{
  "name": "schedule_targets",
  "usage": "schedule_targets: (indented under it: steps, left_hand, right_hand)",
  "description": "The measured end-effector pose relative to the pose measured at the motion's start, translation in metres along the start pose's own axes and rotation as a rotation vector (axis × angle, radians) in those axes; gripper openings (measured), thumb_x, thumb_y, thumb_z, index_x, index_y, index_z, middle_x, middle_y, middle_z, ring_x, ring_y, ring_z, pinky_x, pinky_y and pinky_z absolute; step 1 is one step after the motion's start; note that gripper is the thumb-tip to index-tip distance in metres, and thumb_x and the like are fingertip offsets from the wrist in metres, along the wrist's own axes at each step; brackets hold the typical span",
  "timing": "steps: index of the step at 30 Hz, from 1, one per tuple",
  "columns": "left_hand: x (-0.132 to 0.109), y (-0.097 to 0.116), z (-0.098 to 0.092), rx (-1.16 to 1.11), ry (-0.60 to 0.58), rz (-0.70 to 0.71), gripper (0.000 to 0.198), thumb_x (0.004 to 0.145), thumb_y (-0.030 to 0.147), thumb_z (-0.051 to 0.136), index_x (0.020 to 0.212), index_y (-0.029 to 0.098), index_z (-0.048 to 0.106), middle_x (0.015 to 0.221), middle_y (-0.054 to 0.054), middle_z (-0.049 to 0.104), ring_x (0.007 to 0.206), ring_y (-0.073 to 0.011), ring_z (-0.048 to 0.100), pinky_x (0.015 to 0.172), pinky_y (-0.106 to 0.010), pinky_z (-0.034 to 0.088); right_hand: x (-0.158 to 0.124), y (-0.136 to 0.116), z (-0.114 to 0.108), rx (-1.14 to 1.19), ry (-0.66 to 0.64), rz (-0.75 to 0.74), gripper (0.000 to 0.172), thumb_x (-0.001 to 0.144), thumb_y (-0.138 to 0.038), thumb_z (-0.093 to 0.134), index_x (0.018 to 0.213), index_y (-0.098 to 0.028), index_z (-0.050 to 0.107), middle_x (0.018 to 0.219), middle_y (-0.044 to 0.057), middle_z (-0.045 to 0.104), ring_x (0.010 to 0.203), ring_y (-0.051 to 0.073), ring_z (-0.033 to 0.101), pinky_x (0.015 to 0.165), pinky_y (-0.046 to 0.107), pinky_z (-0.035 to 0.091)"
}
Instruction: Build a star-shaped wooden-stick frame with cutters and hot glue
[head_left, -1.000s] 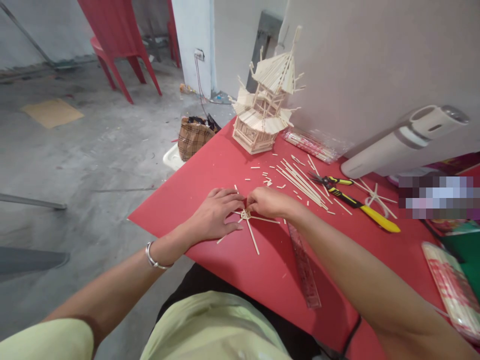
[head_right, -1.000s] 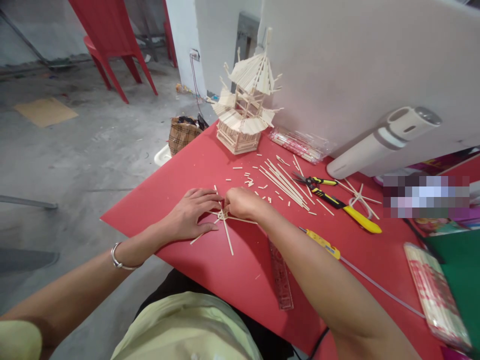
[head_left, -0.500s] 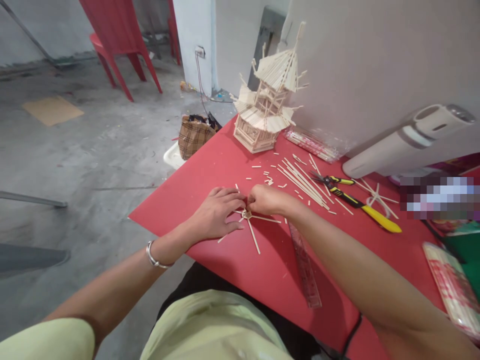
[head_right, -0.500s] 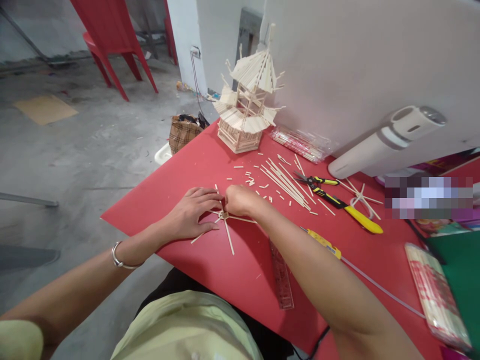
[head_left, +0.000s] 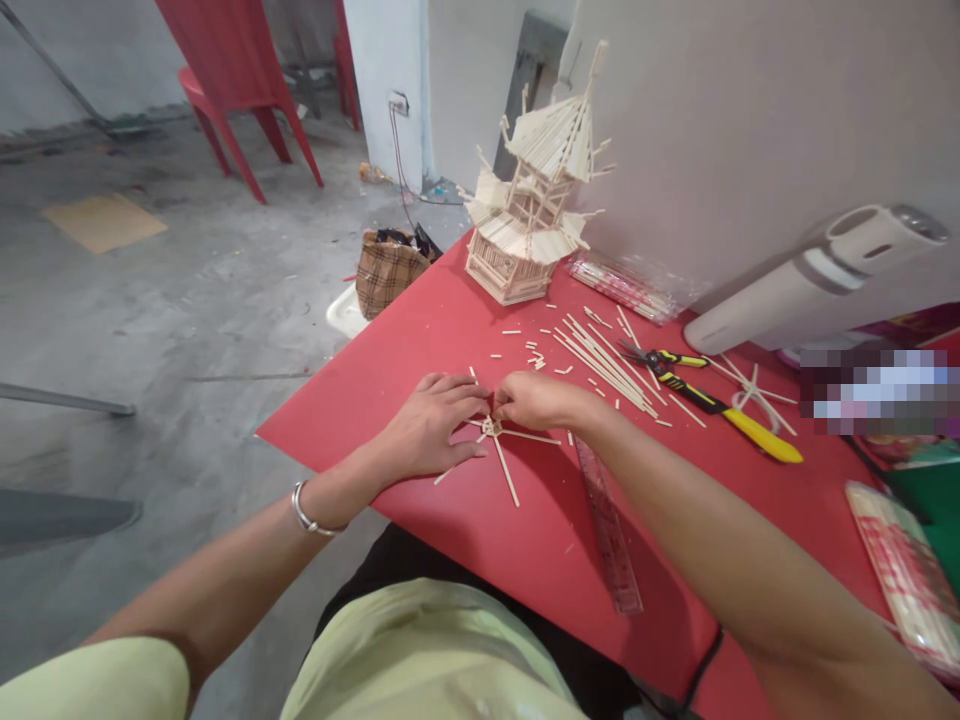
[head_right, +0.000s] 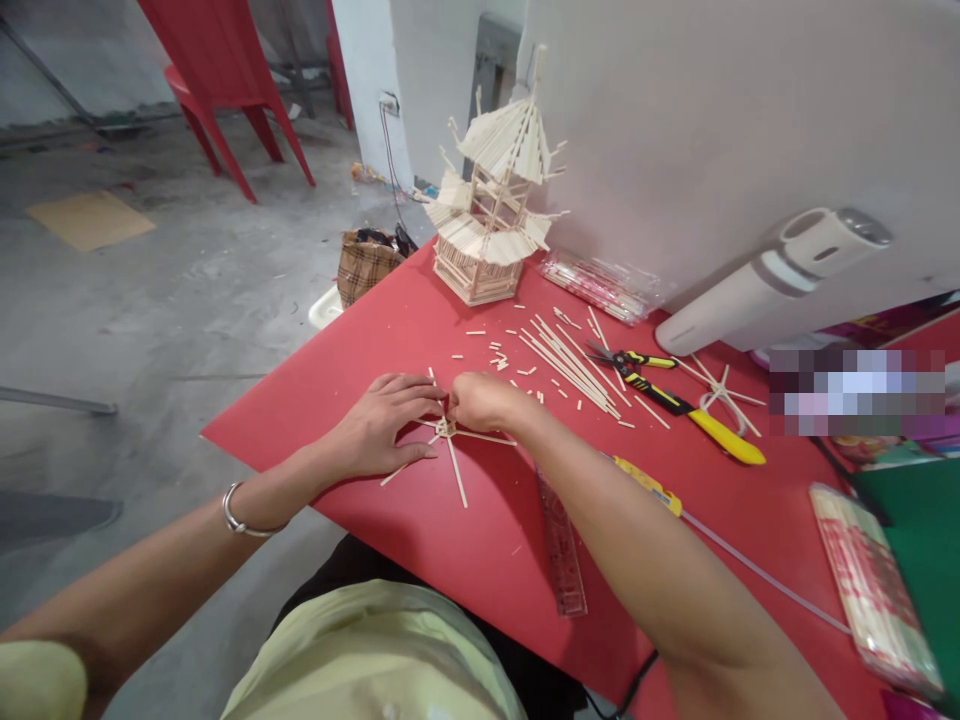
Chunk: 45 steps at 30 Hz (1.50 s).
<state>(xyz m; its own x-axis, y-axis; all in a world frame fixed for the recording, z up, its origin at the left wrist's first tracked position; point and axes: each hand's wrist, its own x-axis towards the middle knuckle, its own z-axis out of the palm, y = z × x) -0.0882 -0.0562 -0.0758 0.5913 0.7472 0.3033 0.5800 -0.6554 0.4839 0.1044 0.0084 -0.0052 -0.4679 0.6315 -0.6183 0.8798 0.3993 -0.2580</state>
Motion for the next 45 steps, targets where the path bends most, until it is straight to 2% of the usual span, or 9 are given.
schedule_targets:
  steps: [13, 28, 34, 45]
  left_hand:
    - [0.0, -0.001, 0.0, -0.005, 0.0, 0.006, 0.043, 0.088, 0.055, 0.07, 0.116, 0.023, 0.068, 0.136, -0.01, 0.068, 0.132, -0.0319, 0.055, 0.11, -0.047, 0.035]
    - [-0.001, -0.001, 0.001, -0.002, 0.006, 0.015, 0.044, 0.089, 0.056, 0.069, 0.116, 0.022, 0.068, 0.135, -0.01, 0.068, 0.132, -0.0322, 0.055, 0.109, -0.047, 0.034]
    - [0.0, 0.0, 0.0, 0.0, -0.002, 0.011, 0.043, 0.09, 0.056, 0.068, 0.116, 0.022, 0.068, 0.134, -0.01, 0.069, 0.132, -0.0321, 0.055, 0.109, -0.047, 0.034]
    - [-0.001, -0.001, 0.0, 0.005, 0.007, 0.01, 0.044, 0.087, 0.056, 0.071, 0.115, 0.022, 0.068, 0.134, -0.011, 0.069, 0.13, -0.0322, 0.057, 0.108, -0.048, 0.035]
  right_hand:
    - [0.004, 0.009, 0.006, 0.068, 0.007, -0.083, 0.019, 0.089, -0.017, 0.06, 0.095, -0.019, 0.079, 0.092, 0.002, 0.078, 0.085, 0.014, 0.067, 0.07, 0.019, 0.04]
    - [0.003, 0.009, 0.002, 0.039, 0.012, -0.081, 0.018, 0.089, -0.017, 0.061, 0.092, -0.018, 0.079, 0.085, 0.002, 0.076, 0.076, 0.013, 0.064, 0.063, 0.021, 0.036]
    - [0.003, 0.01, 0.008, 0.046, 0.066, -0.093, 0.018, 0.082, -0.017, 0.065, 0.089, -0.024, 0.08, 0.085, 0.001, 0.077, 0.081, 0.015, 0.066, 0.065, 0.022, 0.036]
    - [-0.005, 0.014, 0.012, 0.058, 0.134, -0.131, 0.02, 0.085, -0.016, 0.061, 0.087, -0.022, 0.08, 0.083, 0.0, 0.077, 0.075, 0.013, 0.062, 0.064, 0.022, 0.034]
